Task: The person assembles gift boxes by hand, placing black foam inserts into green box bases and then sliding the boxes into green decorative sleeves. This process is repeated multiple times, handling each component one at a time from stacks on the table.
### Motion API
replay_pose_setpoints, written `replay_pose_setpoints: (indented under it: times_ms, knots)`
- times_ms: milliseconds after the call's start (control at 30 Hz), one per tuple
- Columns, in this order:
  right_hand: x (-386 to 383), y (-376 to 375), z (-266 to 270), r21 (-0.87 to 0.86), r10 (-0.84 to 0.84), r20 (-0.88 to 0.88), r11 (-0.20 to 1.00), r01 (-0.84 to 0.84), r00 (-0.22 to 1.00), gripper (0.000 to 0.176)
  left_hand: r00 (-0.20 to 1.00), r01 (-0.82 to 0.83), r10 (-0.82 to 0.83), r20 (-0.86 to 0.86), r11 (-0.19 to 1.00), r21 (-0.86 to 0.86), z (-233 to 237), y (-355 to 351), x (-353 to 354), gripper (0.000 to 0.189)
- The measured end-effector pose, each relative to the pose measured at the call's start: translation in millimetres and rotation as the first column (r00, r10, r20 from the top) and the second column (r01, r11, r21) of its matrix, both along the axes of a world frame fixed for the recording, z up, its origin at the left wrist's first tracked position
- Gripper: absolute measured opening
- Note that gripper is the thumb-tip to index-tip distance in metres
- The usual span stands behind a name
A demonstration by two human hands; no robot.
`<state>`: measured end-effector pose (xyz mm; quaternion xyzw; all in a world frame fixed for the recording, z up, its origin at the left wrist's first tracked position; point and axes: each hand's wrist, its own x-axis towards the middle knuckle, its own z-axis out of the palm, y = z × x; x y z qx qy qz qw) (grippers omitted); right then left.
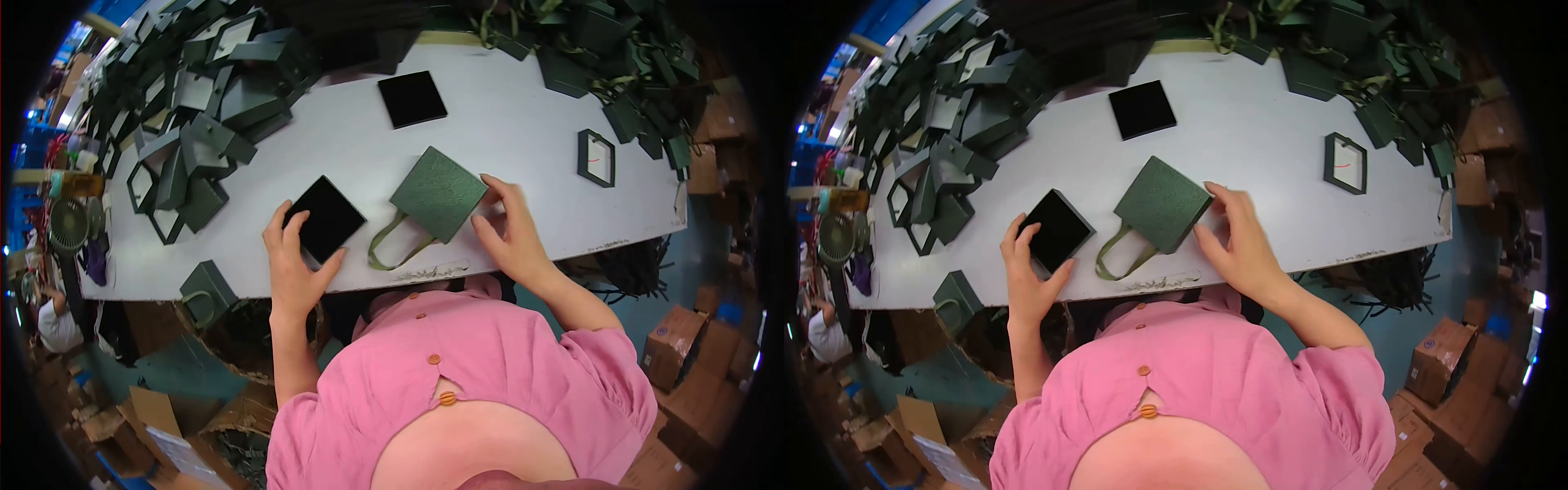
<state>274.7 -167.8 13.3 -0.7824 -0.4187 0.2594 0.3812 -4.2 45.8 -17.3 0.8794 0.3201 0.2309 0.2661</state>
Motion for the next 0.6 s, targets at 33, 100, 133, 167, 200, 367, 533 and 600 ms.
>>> replay_pose_setpoints:
  times_ms: [33,100,133,167,200,367,533,600]
  knots:
    - [-1,6,-1,0.076,0.031,0.283,0.996,-0.055,0.959,0.067,1.000,-0.028,0.028,0.003,1.000,-0.002,-1,2,-6,0.079]
    - [-2,30,15,0.163,0.141,0.471,0.956,-0.243,0.871,0.065,0.998,-0.070,0.070,0.001,0.998,-0.002,-2,5,-12,0.082]
    - [-4,44,24,0.191,0.176,0.564,0.922,-0.335,0.807,0.065,0.997,-0.079,0.079,0.001,0.997,-0.001,-1,6,-13,0.083]
    - [-9,54,28,0.187,0.223,0.570,0.902,-0.390,0.791,0.064,0.996,-0.086,0.086,0.005,0.996,0.002,-1,7,-13,0.084]
    - [-15,65,31,0.183,0.269,0.575,0.878,-0.442,0.773,0.063,0.996,-0.093,0.093,0.008,0.996,0.005,-1,8,-14,0.084]
    - [-35,126,15,0.118,0.594,0.634,0.559,-0.821,0.495,0.048,0.993,-0.115,0.115,0.013,0.993,0.004,-3,8,-19,0.087]
    - [-55,152,-19,0.003,0.564,0.646,0.672,-0.740,0.515,0.023,0.988,-0.152,0.151,0.034,0.988,0.019,-3,13,-30,0.089]
    - [-53,150,-29,0.046,0.502,0.609,0.751,-0.659,0.615,0.016,0.973,-0.224,0.222,0.069,0.974,0.025,-15,16,-41,0.090]
